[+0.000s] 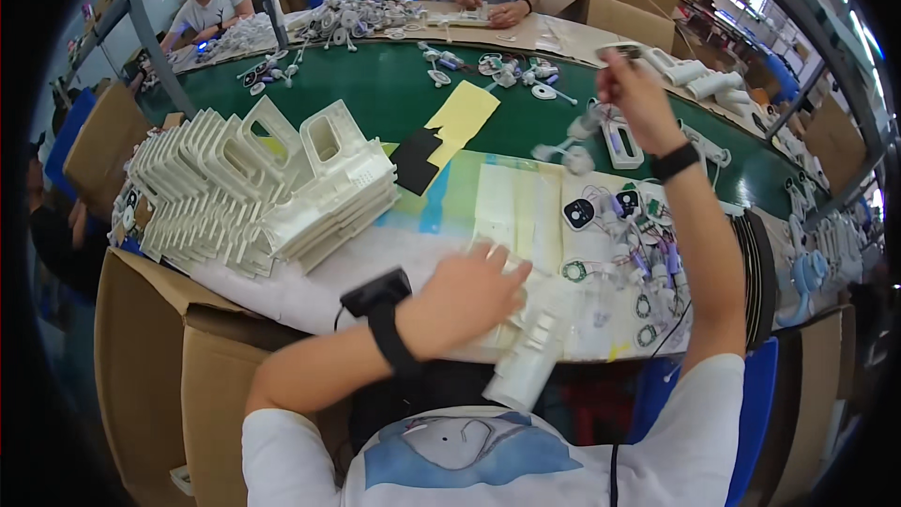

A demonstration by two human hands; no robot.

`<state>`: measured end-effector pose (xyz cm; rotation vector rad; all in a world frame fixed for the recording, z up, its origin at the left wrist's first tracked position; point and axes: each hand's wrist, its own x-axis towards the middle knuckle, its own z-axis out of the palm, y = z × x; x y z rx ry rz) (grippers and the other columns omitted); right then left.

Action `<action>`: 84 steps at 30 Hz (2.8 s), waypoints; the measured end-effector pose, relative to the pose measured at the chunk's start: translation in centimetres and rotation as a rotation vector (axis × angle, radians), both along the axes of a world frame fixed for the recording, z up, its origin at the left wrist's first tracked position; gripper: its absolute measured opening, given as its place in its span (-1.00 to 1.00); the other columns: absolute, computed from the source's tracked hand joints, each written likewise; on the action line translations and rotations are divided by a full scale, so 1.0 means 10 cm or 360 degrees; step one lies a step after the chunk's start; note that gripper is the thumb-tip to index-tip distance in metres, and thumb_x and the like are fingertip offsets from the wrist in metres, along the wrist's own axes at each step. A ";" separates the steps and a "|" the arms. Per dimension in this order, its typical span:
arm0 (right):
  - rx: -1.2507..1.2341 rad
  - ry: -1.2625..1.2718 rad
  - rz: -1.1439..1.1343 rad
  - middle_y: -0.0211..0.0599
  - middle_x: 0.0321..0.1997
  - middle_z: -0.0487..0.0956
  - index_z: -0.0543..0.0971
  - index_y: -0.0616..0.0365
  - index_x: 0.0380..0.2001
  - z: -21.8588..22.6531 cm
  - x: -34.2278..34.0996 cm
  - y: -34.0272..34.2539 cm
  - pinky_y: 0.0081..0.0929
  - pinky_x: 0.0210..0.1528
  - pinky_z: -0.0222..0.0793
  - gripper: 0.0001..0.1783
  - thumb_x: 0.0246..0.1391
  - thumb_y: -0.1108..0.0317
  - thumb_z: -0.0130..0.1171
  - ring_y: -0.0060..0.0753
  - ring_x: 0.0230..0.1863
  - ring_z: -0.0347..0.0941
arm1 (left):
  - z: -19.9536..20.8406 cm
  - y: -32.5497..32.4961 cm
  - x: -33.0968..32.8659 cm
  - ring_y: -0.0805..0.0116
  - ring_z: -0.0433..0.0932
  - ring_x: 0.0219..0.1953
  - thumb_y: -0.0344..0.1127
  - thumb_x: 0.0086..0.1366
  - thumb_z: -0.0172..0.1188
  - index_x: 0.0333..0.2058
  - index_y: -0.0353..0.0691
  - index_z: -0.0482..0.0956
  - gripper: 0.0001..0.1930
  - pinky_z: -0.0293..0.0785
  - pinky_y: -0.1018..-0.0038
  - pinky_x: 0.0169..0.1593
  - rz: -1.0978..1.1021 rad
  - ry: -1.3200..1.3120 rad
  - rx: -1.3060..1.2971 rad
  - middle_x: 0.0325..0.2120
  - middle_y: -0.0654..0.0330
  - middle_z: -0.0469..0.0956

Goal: Assemble small electronic components by organizing plastic casings and inserting internal hardware on a factory production line.

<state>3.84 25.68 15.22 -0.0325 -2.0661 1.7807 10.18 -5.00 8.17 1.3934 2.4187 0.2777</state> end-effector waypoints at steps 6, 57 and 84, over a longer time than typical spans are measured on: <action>-0.0164 -0.0110 0.0060 -0.48 -0.46 0.43 0.48 0.13 -0.26 -0.28 -0.31 -0.30 -0.64 -0.42 0.26 -0.56 0.21 -0.07 0.07 -0.61 -0.49 0.35 | -0.91 -0.27 -0.41 0.20 0.41 0.07 -0.18 0.23 0.07 -0.07 -0.15 0.54 -0.67 0.39 0.21 -0.01 -0.0552 0.0341 0.0465 -0.01 0.12 0.44; 0.1507 0.0354 0.0336 -0.25 -0.20 0.39 0.27 0.14 0.19 -1.39 0.32 -1.36 -0.11 0.21 -0.06 -0.27 -0.11 0.39 0.26 -0.22 -0.05 0.33 | -0.53 -0.27 -0.66 -0.03 0.41 0.06 -0.46 0.10 0.20 0.18 -0.26 0.27 -0.38 0.42 0.25 0.02 0.0226 0.0147 0.1457 0.12 -0.07 0.32; 0.1486 0.1206 0.0737 -0.27 -0.15 0.49 0.56 0.14 -0.18 -1.06 0.55 -2.23 -0.27 -0.04 0.36 -0.59 -0.23 0.39 0.28 -0.24 -0.07 0.44 | -0.55 -0.03 -0.84 -0.01 0.33 -0.18 -0.45 0.01 0.08 -0.09 -0.14 0.39 -0.60 0.37 0.26 -0.14 0.0068 0.0184 0.0628 -0.19 0.03 0.35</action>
